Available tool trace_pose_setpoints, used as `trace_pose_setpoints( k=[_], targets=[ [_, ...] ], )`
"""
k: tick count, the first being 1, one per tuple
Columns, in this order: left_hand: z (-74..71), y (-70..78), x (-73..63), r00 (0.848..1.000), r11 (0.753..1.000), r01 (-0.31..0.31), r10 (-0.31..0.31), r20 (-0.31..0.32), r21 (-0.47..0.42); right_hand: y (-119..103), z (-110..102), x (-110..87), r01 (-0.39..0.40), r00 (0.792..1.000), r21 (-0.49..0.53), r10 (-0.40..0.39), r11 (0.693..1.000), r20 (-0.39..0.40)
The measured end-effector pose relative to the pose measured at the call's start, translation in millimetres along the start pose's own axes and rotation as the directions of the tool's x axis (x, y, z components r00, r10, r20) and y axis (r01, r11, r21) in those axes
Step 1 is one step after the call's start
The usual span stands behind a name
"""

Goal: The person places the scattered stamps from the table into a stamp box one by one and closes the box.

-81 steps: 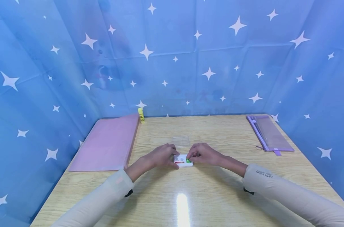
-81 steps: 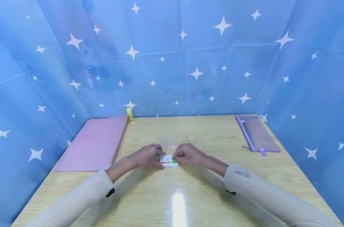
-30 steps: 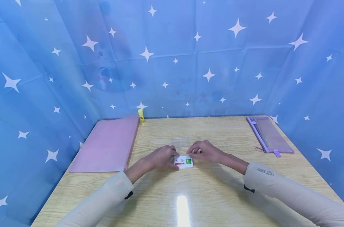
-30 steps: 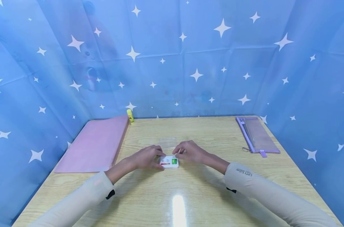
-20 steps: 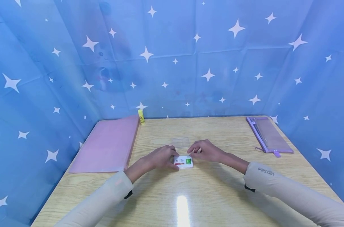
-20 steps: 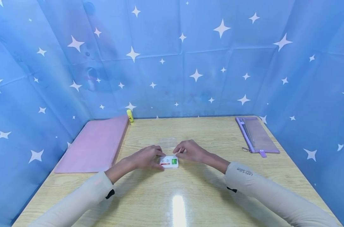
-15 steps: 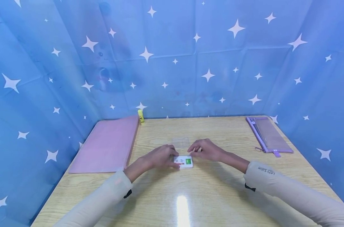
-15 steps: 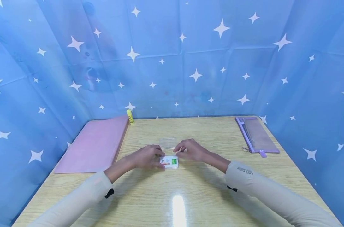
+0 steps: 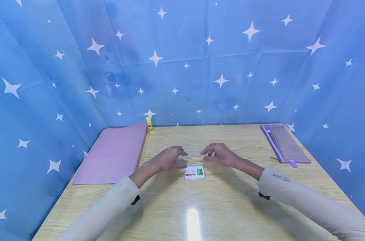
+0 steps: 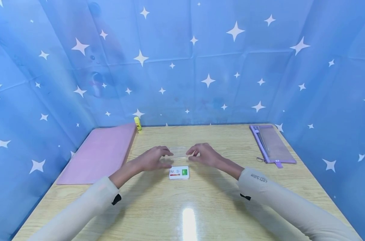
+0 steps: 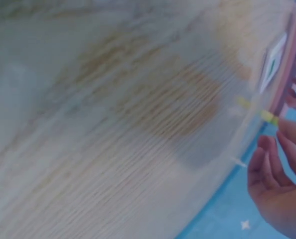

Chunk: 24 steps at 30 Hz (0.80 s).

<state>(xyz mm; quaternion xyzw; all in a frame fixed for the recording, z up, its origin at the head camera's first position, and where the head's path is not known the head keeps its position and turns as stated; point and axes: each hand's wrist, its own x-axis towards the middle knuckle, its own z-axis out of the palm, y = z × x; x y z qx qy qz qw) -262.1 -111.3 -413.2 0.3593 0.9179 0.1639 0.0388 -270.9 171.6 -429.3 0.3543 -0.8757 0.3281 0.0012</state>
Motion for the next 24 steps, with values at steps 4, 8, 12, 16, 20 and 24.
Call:
trace_pose_setpoints(
  k=[4,8,12,16,20,24],
  targets=[
    [-1.0,-7.2,3.8,0.999,1.000,0.028,-0.028,-0.025,0.002,4.5,-0.9,2.9,-0.006,1.000,-0.009,0.006,1.000,-0.014],
    [-1.2,-14.4,6.8,0.998,0.999,0.053,-0.052,-0.048,0.011,8.1,-0.1,5.9,-0.012,1.000,-0.016,0.011,1.000,-0.027],
    [-0.6,-21.5,10.9,0.995,0.997,0.078,-0.078,-0.054,0.002,14.0,2.1,10.7,-0.032,0.999,-0.004,0.032,0.999,-0.039],
    [0.7,-26.9,16.8,0.993,0.994,0.112,-0.112,-0.042,0.000,21.1,5.1,17.0,-0.053,0.998,0.001,0.053,0.999,-0.045],
    [3.3,-30.1,22.9,0.990,0.990,0.137,-0.137,-0.032,0.013,27.2,7.9,22.8,-0.069,0.997,0.008,0.069,0.998,-0.023],
    [6.5,-31.0,28.3,0.988,0.987,0.155,-0.154,-0.025,0.032,30.4,9.4,26.3,-0.090,0.996,-0.007,0.090,0.996,0.002]
  ],
)
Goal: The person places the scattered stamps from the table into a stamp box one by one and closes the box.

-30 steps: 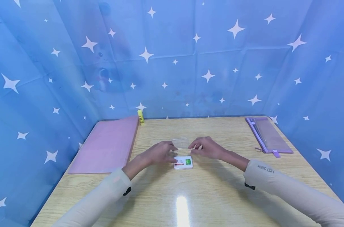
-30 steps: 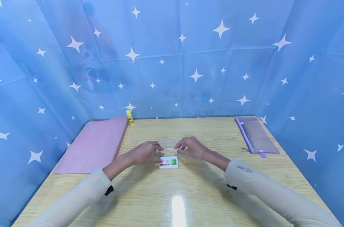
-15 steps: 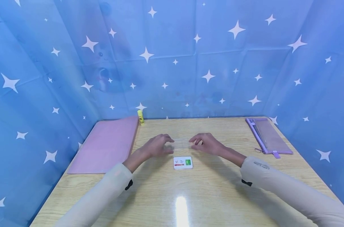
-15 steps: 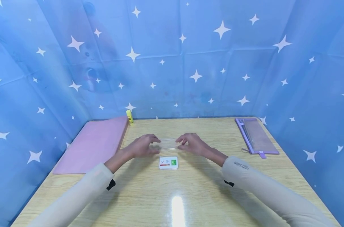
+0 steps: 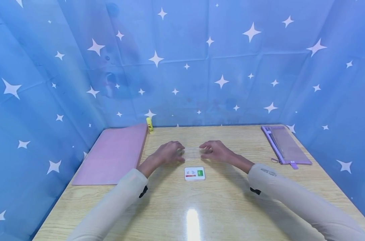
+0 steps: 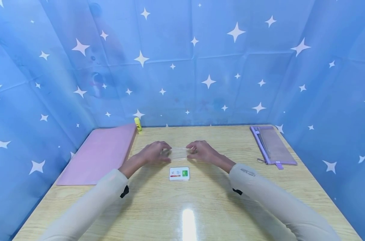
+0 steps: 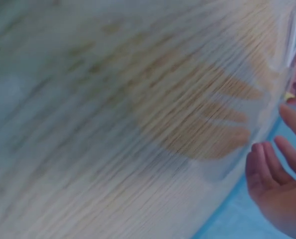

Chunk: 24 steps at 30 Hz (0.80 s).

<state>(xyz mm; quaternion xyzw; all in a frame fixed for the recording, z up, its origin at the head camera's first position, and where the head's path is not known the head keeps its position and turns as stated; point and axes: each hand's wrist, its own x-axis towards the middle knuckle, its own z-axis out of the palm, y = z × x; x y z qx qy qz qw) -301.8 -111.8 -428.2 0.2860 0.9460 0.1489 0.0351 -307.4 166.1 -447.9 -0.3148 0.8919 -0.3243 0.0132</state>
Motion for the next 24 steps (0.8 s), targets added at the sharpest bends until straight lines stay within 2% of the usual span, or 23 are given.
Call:
trace_pose_setpoints(
  k=[5,11,15,21,24],
  targets=[
    [5.1,-1.4,4.3,0.999,1.000,0.029,-0.029,0.013,0.011,-1.6,0.6,3.0,-0.027,0.999,-0.021,0.028,0.999,0.020],
    [7.6,-4.0,6.0,0.999,0.999,0.045,-0.045,0.024,0.010,-4.8,3.3,8.1,-0.009,0.998,-0.059,0.013,0.998,0.068],
    [7.4,-4.8,6.5,0.999,0.999,0.030,-0.030,0.022,-0.015,-3.7,5.2,9.9,0.031,0.995,-0.082,-0.024,0.996,0.094],
    [8.3,-5.9,7.3,1.000,0.999,0.015,-0.014,0.022,-0.036,-0.5,7.6,9.1,0.147,0.987,-0.113,-0.138,0.983,0.084],
    [9.2,-6.5,7.5,1.000,0.999,0.014,-0.013,0.022,-0.038,-1.4,8.5,6.9,0.166,0.984,-0.109,-0.158,0.980,0.080]
  ],
)
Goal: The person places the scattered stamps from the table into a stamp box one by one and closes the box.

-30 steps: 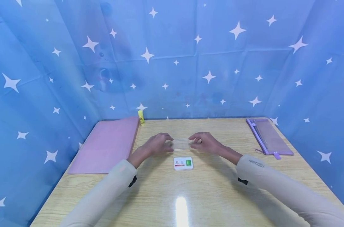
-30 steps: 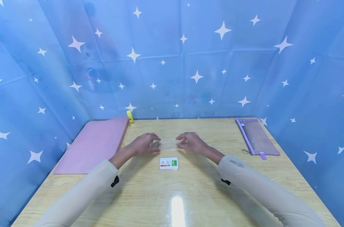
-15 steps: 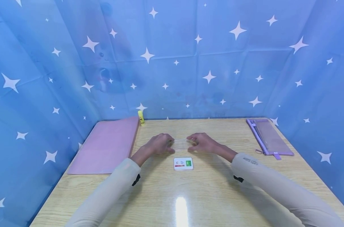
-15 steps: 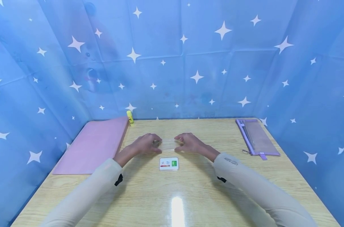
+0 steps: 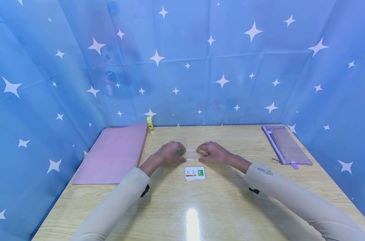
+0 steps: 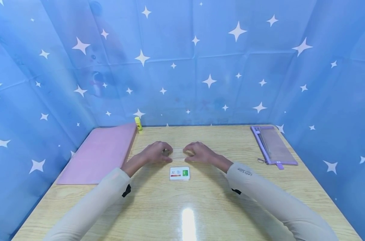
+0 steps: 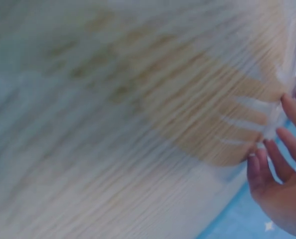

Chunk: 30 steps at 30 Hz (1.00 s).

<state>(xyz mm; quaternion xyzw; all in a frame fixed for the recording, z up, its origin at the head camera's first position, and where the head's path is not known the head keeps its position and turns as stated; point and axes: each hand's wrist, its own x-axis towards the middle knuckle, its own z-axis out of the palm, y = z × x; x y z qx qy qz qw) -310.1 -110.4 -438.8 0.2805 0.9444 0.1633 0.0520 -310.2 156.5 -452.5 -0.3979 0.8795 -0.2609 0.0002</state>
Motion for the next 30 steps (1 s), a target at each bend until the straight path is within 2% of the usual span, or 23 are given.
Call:
trace_pose_setpoints(
  k=[11,20,26,30],
  targets=[
    [-0.9,3.3,-4.4,0.999,0.999,-0.037,0.037,-0.004,-0.004,-5.6,3.4,-7.9,0.008,1.000,-0.009,-0.008,1.000,-0.012],
    [-1.1,6.8,-9.3,0.999,0.999,-0.037,0.037,0.020,-0.028,-12.8,3.1,-13.3,0.028,1.000,0.005,-0.028,1.000,-0.004],
    [-1.9,11.6,-15.9,0.999,0.999,-0.030,0.031,0.034,-0.021,-15.3,3.8,-17.2,0.014,1.000,0.024,-0.014,1.000,0.013],
    [-3.4,13.9,-19.5,0.999,0.998,-0.046,0.047,0.027,-0.033,-19.9,2.4,-20.2,0.008,1.000,0.011,-0.008,1.000,0.021]
  ],
)
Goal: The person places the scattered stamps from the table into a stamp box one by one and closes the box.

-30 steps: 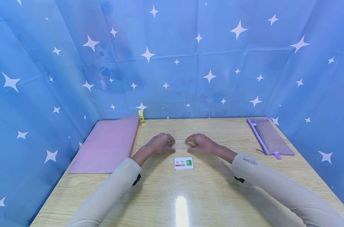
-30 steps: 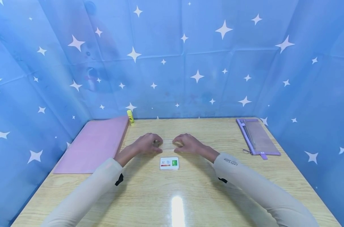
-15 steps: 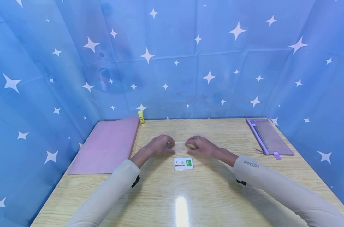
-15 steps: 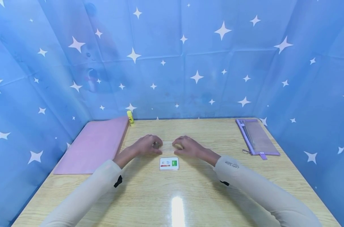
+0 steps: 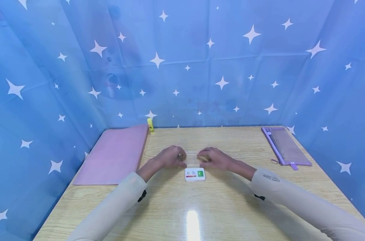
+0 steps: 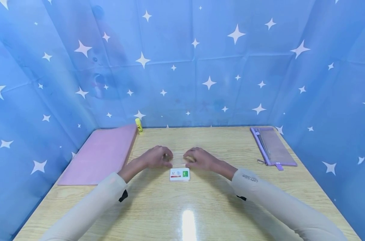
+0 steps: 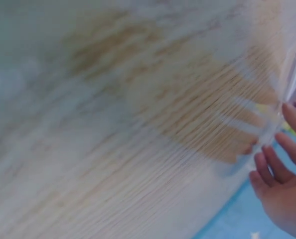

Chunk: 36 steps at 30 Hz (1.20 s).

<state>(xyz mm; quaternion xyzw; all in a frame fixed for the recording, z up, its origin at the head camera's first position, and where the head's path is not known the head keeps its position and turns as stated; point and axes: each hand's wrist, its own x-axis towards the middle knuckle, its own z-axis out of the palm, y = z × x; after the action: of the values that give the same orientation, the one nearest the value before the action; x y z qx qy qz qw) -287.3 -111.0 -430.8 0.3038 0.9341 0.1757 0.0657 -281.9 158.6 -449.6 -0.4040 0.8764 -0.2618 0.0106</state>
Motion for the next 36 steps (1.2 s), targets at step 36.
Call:
trace_pose_setpoints(
  k=[36],
  targets=[
    [-2.3,17.9,-25.3,0.992,0.991,-0.123,0.123,0.009,0.055,-33.8,-0.9,-28.3,-0.037,0.999,-0.028,0.037,0.999,-0.001]
  ],
)
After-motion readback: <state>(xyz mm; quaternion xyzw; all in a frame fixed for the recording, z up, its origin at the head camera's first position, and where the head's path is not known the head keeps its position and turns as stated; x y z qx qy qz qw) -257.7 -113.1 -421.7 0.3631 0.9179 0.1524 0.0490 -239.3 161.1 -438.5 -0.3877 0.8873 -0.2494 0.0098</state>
